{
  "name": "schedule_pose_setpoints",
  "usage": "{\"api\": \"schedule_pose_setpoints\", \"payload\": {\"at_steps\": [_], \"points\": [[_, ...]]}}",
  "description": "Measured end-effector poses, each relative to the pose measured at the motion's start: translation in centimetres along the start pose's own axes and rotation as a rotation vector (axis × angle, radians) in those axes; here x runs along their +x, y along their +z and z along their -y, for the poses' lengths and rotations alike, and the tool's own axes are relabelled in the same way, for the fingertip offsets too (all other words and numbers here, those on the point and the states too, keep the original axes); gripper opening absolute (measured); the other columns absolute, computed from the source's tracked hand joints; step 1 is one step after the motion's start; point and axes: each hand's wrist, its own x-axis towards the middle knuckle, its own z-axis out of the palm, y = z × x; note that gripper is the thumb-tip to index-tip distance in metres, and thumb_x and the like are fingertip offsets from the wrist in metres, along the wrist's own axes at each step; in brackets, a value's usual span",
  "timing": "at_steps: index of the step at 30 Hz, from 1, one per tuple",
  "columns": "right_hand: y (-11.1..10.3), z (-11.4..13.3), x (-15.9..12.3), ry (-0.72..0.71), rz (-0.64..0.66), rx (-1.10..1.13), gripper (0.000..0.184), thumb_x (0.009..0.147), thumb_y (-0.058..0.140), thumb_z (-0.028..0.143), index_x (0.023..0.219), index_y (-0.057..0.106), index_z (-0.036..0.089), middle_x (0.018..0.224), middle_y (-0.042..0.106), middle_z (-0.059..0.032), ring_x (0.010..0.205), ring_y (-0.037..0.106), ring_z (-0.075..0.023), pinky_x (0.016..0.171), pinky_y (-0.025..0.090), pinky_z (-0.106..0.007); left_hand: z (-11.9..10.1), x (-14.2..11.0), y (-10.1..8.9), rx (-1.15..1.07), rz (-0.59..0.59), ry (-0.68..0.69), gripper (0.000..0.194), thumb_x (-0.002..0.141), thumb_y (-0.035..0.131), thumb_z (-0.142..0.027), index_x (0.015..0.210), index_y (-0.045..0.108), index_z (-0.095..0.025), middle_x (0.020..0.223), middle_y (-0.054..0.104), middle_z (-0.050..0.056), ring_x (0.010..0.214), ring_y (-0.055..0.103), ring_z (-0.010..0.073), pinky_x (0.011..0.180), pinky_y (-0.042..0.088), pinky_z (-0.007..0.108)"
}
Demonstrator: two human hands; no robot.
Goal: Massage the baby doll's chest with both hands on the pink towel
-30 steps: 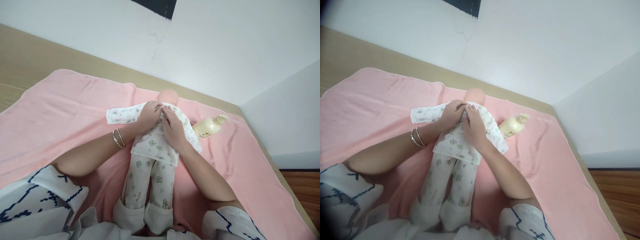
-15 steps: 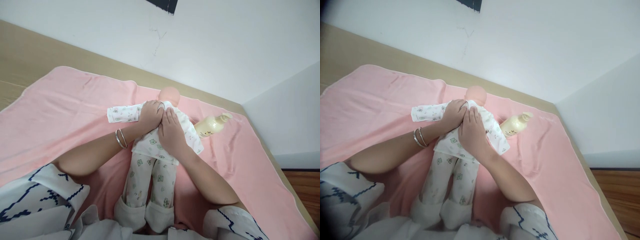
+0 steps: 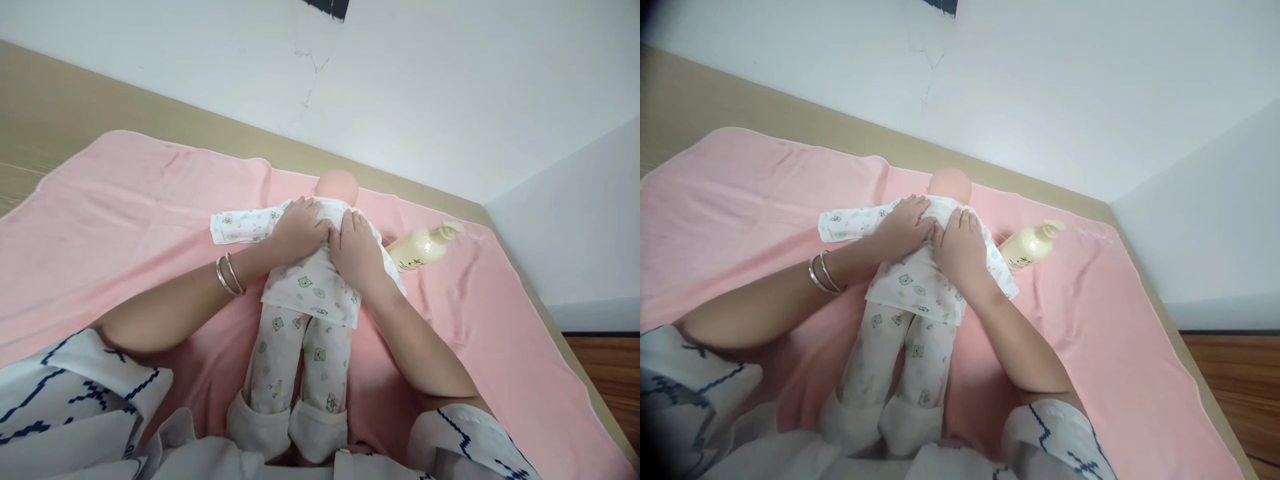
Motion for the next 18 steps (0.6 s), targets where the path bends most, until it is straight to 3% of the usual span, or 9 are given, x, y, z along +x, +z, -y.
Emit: {"api": "schedule_pose_setpoints", "payload": {"at_steps": [5,9,12,18], "points": [[-0.4,1.2,-1.9,-0.084,-0.023,-0.026,0.064,0.107,0.03,0.027,0.159,0.041,-0.009,0.167,0.042,-0.033,0.161,0.038,-0.0406,0.132,0.034,-0.06,1.4,1.2,-0.3,0.048,0.04,-0.026,0.038,0.104,0.036,-0.033,0.111,0.067,-0.011,0.114,0.073,0.018,0.11,0.066,0.0327,0.106,0.052,0.051],[-0.5,-0.1,-0.2,-0.049,0.02,0.101,0.061,0.106,0.028,0.026,0.155,0.048,-0.003,0.168,0.046,-0.0265,0.163,0.037,-0.0366,0.133,0.034,-0.057,0.4,0.1,-0.3,0.165,0.034,0.064,0.04,0.106,0.031,-0.027,0.107,0.067,-0.01,0.113,0.071,0.02,0.112,0.065,0.0324,0.107,0.051,0.05],[-0.2,-1.7,1.7,-0.033,-0.002,0.153,0.059,0.106,0.031,0.031,0.15,0.053,-0.003,0.163,0.051,-0.0276,0.159,0.042,-0.0378,0.133,0.034,-0.055,-1.0,-1.0,-0.5,0.189,0.036,0.127,0.039,0.105,0.031,-0.019,0.11,0.068,-0.008,0.12,0.07,0.022,0.12,0.063,0.0325,0.112,0.048,0.049],[0.1,-2.2,2.1,-0.072,0.012,0.077,0.067,0.107,0.031,0.033,0.157,0.041,-0.011,0.166,0.045,-0.0311,0.16,0.038,-0.0416,0.135,0.029,-0.057,-1.6,-1.2,-0.8,0.148,0.034,0.123,0.037,0.103,0.033,-0.014,0.108,0.07,-0.012,0.115,0.072,0.015,0.118,0.064,0.029,0.113,0.049,0.046]]}}
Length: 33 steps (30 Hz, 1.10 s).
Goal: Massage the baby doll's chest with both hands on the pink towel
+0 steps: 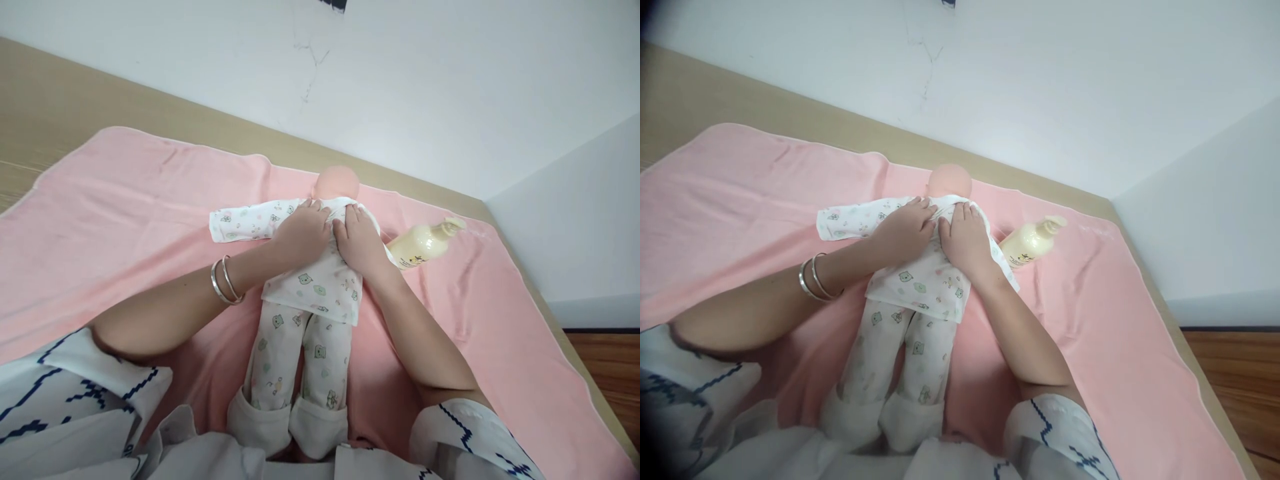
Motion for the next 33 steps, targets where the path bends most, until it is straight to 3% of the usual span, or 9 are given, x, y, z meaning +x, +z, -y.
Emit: {"api": "schedule_pose_setpoints", "payload": {"at_steps": [6,9,14,20,25,29,33], "points": [[0.1,3.0,-3.3,-0.07,-0.077,-0.137,0.065,0.107,0.03,0.029,0.156,0.042,-0.013,0.161,0.049,-0.0353,0.156,0.046,-0.0433,0.131,0.036,-0.061,2.0,1.6,0.7,0.003,0.031,-0.004,0.034,0.101,0.035,-0.018,0.099,0.068,-0.012,0.113,0.071,0.019,0.113,0.063,0.0331,0.107,0.05,0.05],[-0.1,3.6,-3.8,-0.071,-0.059,-0.093,0.062,0.107,0.03,0.026,0.156,0.046,-0.009,0.163,0.049,-0.0319,0.158,0.043,-0.0407,0.132,0.036,-0.06,2.2,1.9,1.0,-0.017,0.014,-0.054,0.037,0.102,0.031,-0.023,0.1,0.066,-0.012,0.109,0.071,0.021,0.104,0.063,0.0346,0.102,0.051,0.053],[-0.5,1.9,-1.7,0.027,0.013,0.08,0.059,0.106,0.029,0.028,0.152,0.054,-0.001,0.164,0.052,-0.0246,0.161,0.04,-0.0358,0.133,0.035,-0.056,2.2,1.6,1.5,-0.023,-0.029,-0.039,0.037,0.102,0.029,-0.025,0.105,0.063,-0.012,0.11,0.071,0.02,0.104,0.063,0.0342,0.102,0.049,0.052],[0.6,-0.2,0.4,0.045,-0.008,0.08,0.072,0.107,0.03,0.037,0.162,0.035,-0.008,0.173,0.034,-0.0285,0.166,0.027,-0.0386,0.138,0.02,-0.055,2.1,1.5,1.9,-0.068,-0.067,-0.087,0.039,0.104,0.032,-0.03,0.114,0.065,-0.012,0.121,0.072,0.02,0.116,0.063,0.0339,0.112,0.046,0.053],[0.7,-0.9,0.6,-0.042,0.006,0.057,0.073,0.106,0.03,0.038,0.162,0.035,-0.009,0.172,0.035,-0.0294,0.166,0.028,-0.0383,0.138,0.022,-0.055,0.9,0.5,1.3,-0.004,-0.055,-0.065,0.038,0.105,0.032,-0.026,0.114,0.065,-0.011,0.121,0.071,0.022,0.121,0.063,0.0352,0.114,0.046,0.054],[0.3,-1.1,0.6,-0.077,0.003,0.05,0.072,0.106,0.03,0.039,0.16,0.037,-0.008,0.171,0.038,-0.0293,0.165,0.032,-0.0375,0.136,0.026,-0.055,-0.3,-0.2,0.1,-0.014,-0.008,-0.022,0.036,0.104,0.032,-0.019,0.116,0.065,-0.011,0.122,0.07,0.02,0.125,0.063,0.0318,0.118,0.046,0.049],[-0.2,-0.4,0.0,-0.078,-0.004,0.008,0.069,0.106,0.031,0.035,0.16,0.038,-0.007,0.167,0.045,-0.0293,0.16,0.04,-0.0391,0.132,0.034,-0.059,0.1,0.3,-0.7,-0.094,0.055,-0.11,0.03,0.102,0.036,-0.018,0.106,0.065,-0.015,0.113,0.071,0.015,0.114,0.067,0.0289,0.105,0.053,0.044]]}}
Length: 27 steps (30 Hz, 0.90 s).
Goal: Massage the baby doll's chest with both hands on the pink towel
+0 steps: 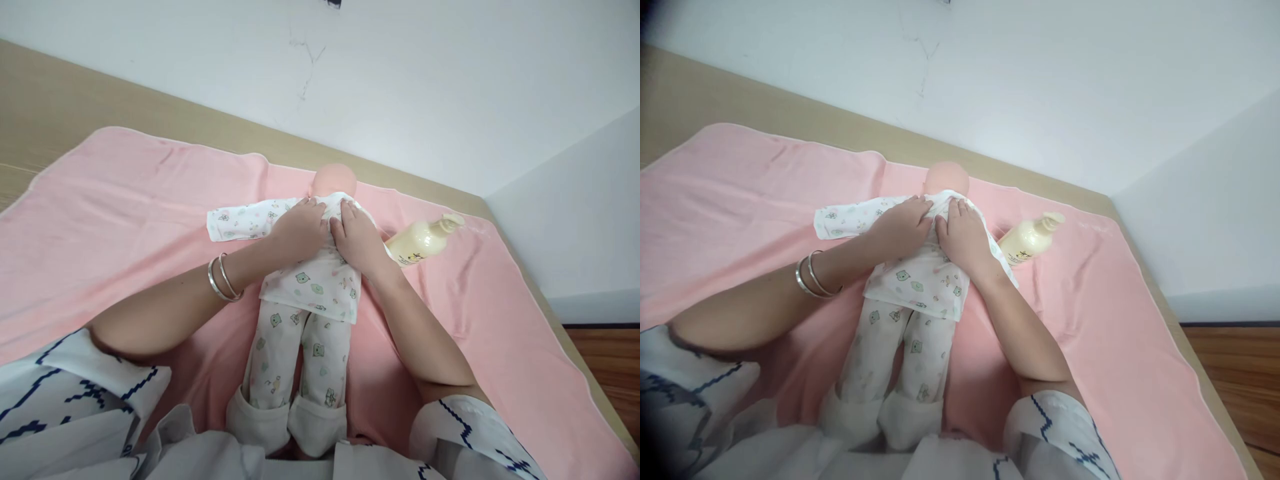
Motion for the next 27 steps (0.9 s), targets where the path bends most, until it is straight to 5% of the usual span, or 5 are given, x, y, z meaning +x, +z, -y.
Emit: {"api": "schedule_pose_setpoints", "payload": {"at_steps": [8,13,20,24,27], "points": [[-0.6,3.6,-2.6,0.001,0.0,-0.146,0.065,0.107,0.033,0.03,0.159,0.041,-0.009,0.163,0.049,-0.0304,0.158,0.042,-0.0413,0.133,0.032,-0.054,2.3,2.2,1.1,0.042,-0.022,0.016,0.036,0.104,0.032,-0.026,0.101,0.065,-0.014,0.108,0.073,0.019,0.104,0.067,0.0319,0.1,0.053,0.048],[-0.5,2.5,-1.6,0.052,-0.028,0.022,0.049,0.107,0.032,0.03,0.136,0.064,0.008,0.148,0.066,-0.0221,0.147,0.054,-0.0354,0.125,0.043,-0.052,1.7,1.3,1.4,0.136,-0.057,0.065,0.037,0.105,0.031,-0.027,0.106,0.065,-0.012,0.114,0.072,0.022,0.109,0.064,0.0342,0.102,0.05,0.051],[0.4,0.0,0.5,0.049,-0.03,0.031,0.063,0.107,0.032,0.035,0.154,0.046,-0.005,0.166,0.047,-0.0289,0.159,0.04,-0.039,0.134,0.03,-0.056,-0.3,-0.2,-0.2,0.188,0.009,0.172,0.036,0.101,0.034,-0.015,0.088,0.068,-0.015,0.103,0.072,0.018,0.104,0.066,0.0314,0.101,0.052,0.048],[0.1,1.2,-0.6,0.02,-0.013,-0.039,0.067,0.106,0.033,0.035,0.157,0.042,-0.007,0.163,0.05,-0.0301,0.157,0.044,-0.0413,0.131,0.033,-0.059,0.8,1.0,-0.5,0.087,0.044,0.058,0.035,0.102,0.035,-0.019,0.089,0.067,-0.017,0.098,0.072,0.013,0.097,0.069,0.0266,0.089,0.056,0.041],[-0.2,2.8,-2.2,-0.006,-0.026,-0.093,0.065,0.106,0.034,0.033,0.156,0.045,-0.007,0.161,0.053,-0.0302,0.155,0.046,-0.0415,0.131,0.036,-0.058,2.2,1.9,0.4,0.094,0.007,0.1,0.036,0.103,0.034,-0.018,0.091,0.067,-0.017,0.102,0.073,0.015,0.1,0.069,0.0276,0.091,0.055,0.042]]}}
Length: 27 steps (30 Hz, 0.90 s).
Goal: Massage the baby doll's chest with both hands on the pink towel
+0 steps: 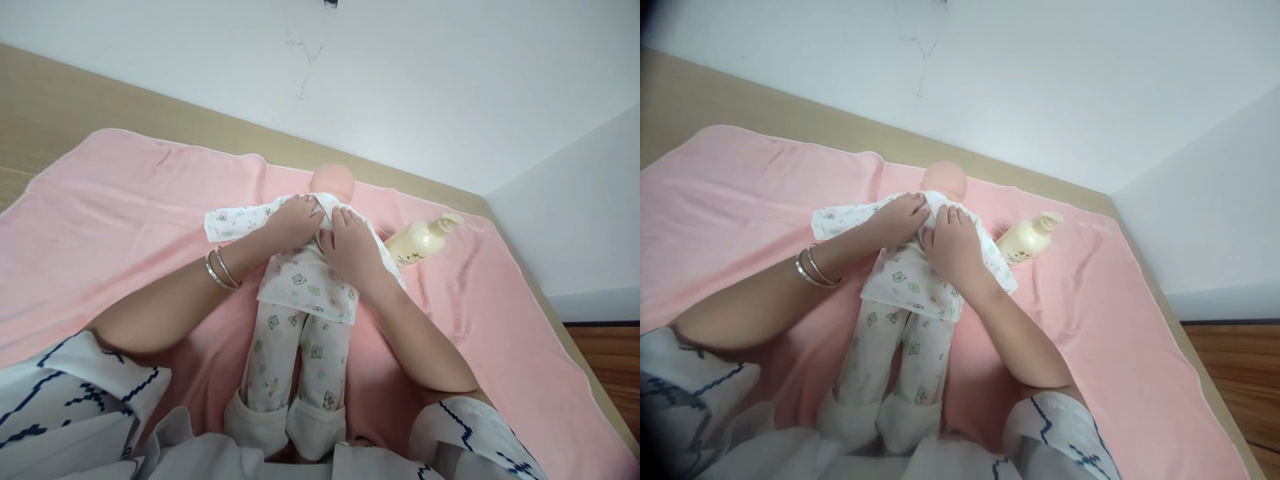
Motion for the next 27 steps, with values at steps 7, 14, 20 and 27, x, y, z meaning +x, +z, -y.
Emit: {"api": "schedule_pose_setpoints", "payload": {"at_steps": [7,14,20,27], "points": [[-0.2,0.2,-0.2,0.012,-0.006,0.13,0.055,0.106,0.03,0.029,0.146,0.061,0.008,0.157,0.06,-0.0206,0.154,0.048,-0.0357,0.128,0.042,-0.057,0.0,-0.2,2.0,0.02,-0.111,-0.078,0.04,0.105,0.027,-0.023,0.103,0.066,-0.014,0.109,0.074,0.019,0.105,0.067,0.0297,0.097,0.052,0.045],[1.4,-1.9,2.3,0.118,-0.003,0.201,0.069,0.106,0.035,0.037,0.165,0.036,0.003,0.176,0.031,-0.0221,0.168,0.023,-0.0366,0.137,0.021,-0.06,-0.2,-0.2,2.5,-0.085,-0.189,-0.141,0.038,0.105,0.032,-0.029,0.111,0.066,-0.015,0.116,0.075,0.016,0.114,0.066,0.0294,0.108,0.051,0.047],[1.5,-1.8,2.1,0.107,-0.006,0.185,0.069,0.106,0.034,0.036,0.165,0.035,0.001,0.176,0.032,-0.0233,0.168,0.024,-0.0361,0.137,0.021,-0.057,-0.1,-0.2,2.7,-0.108,-0.211,-0.146,0.038,0.104,0.033,-0.029,0.112,0.068,-0.016,0.117,0.075,0.015,0.115,0.066,0.0297,0.11,0.051,0.048],[1.5,-2.1,2.3,0.072,0.003,0.173,0.07,0.106,0.034,0.036,0.166,0.034,0.001,0.176,0.031,-0.0246,0.168,0.024,-0.036,0.137,0.021,-0.06,-0.1,-0.2,2.8,-0.092,-0.199,-0.138,0.041,0.105,0.032,-0.03,0.116,0.068,-0.014,0.12,0.075,0.017,0.117,0.066,0.0301,0.111,0.05,0.048]]}}
